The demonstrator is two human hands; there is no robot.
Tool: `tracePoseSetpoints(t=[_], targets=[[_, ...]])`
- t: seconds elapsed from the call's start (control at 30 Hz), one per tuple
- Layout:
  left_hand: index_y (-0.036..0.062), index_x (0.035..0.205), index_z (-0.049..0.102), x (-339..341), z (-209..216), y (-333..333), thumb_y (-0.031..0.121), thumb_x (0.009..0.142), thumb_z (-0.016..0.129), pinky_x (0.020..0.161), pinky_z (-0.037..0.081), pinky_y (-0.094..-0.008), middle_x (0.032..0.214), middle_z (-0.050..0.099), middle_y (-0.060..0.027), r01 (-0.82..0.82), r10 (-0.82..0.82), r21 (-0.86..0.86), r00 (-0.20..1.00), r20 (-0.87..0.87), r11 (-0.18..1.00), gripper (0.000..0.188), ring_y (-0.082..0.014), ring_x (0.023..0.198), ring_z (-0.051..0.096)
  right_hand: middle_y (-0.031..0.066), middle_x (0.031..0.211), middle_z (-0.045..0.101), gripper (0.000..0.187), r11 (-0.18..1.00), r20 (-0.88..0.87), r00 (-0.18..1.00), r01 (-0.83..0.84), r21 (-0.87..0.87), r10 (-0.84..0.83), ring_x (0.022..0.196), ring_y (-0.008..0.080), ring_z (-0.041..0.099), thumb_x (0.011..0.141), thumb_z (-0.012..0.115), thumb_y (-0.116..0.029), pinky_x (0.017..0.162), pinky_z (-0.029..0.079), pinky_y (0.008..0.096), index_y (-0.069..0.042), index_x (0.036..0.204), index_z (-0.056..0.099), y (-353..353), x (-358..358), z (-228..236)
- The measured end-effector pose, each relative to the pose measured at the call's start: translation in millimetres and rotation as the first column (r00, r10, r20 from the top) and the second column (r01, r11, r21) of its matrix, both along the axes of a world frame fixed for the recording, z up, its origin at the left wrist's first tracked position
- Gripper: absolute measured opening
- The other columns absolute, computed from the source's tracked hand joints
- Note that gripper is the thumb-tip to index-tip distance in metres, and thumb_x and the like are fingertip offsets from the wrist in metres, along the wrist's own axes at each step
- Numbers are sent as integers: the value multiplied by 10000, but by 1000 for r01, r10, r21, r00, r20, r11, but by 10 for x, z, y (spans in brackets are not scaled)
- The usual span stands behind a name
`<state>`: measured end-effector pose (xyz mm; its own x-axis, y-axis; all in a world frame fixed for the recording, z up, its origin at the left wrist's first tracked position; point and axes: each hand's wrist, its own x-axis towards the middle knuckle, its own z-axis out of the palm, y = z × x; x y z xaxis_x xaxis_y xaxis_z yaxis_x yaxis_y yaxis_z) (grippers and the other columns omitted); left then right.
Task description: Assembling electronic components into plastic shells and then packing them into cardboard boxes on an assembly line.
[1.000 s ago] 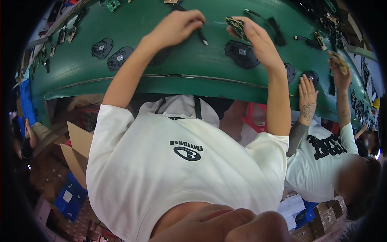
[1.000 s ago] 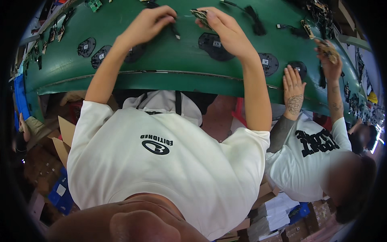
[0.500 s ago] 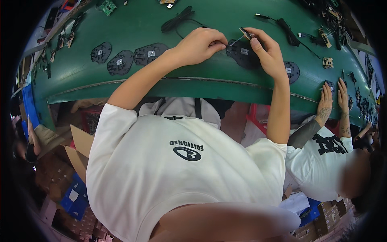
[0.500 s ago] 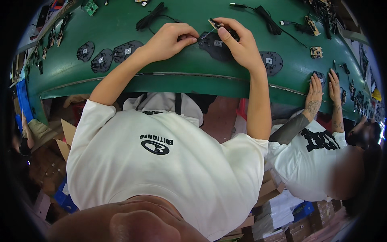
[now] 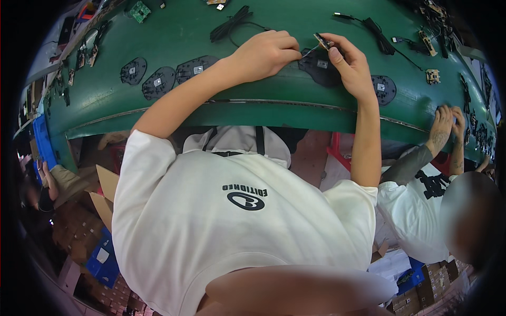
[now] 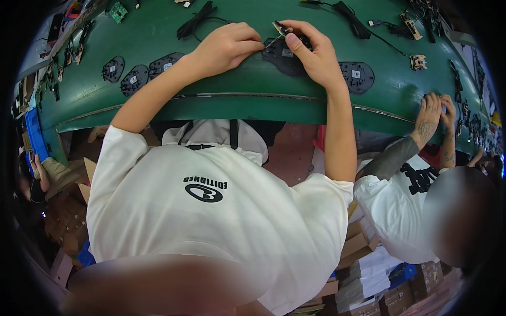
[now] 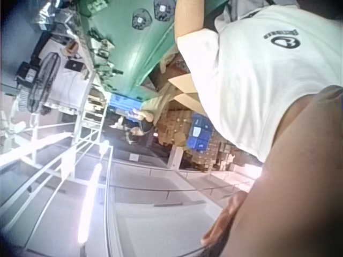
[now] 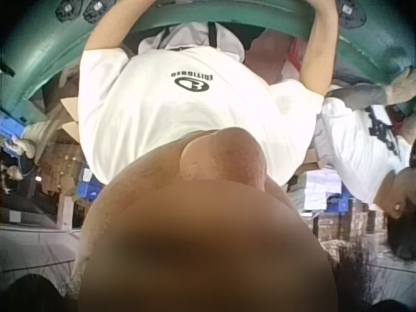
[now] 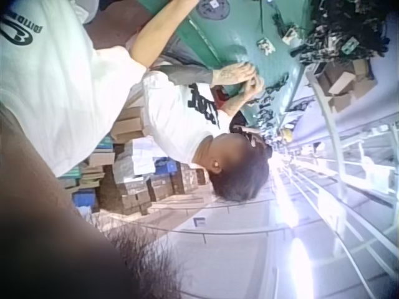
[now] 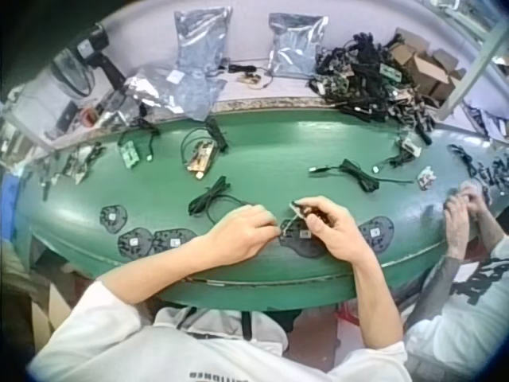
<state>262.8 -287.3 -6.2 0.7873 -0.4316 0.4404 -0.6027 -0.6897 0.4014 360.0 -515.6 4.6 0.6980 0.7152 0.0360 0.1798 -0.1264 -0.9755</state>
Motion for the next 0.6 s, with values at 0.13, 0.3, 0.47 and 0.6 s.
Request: tracePoseSetpoints(t=[0.13,0.3,0.47,0.6], targets=[[35,974,687,100,-14,-3,4,748,676,773,514,-363,973,645,-65,67,-67,6,996,51,998,228,-260,894,622,3,962,626,380,998,-59,998,9,67,-5,899,84,548,966,641,-336,786,454,228,-48,1214,649,-35,30,-38],[33,978,686,157,-9,-33,12,760,671,768,513,-368,981,640,-64,100,-100,8,994,37,995,220,-261,906,619,5,967,626,378,998,-30,999,30,54,-29,910,86,549,961,650,-321,795,450,224,-34,1207,650,-51,36,-34],[27,915,691,107,109,-116,109,815,693,743,505,-374,974,638,-75,32,-33,-9,994,-102,999,129,-264,895,619,10,983,635,363,994,-21,998,58,93,-57,912,97,562,946,673,-301,818,457,237,-32,1189,661,-99,49,-21],[17,841,676,291,222,-198,147,843,697,729,507,-382,965,633,-82,-57,43,-20,901,-431,998,132,-264,871,620,18,991,648,370,991,-26,996,89,101,-87,921,114,584,897,728,-273,846,467,255,-28,1169,672,-212,62,92]])
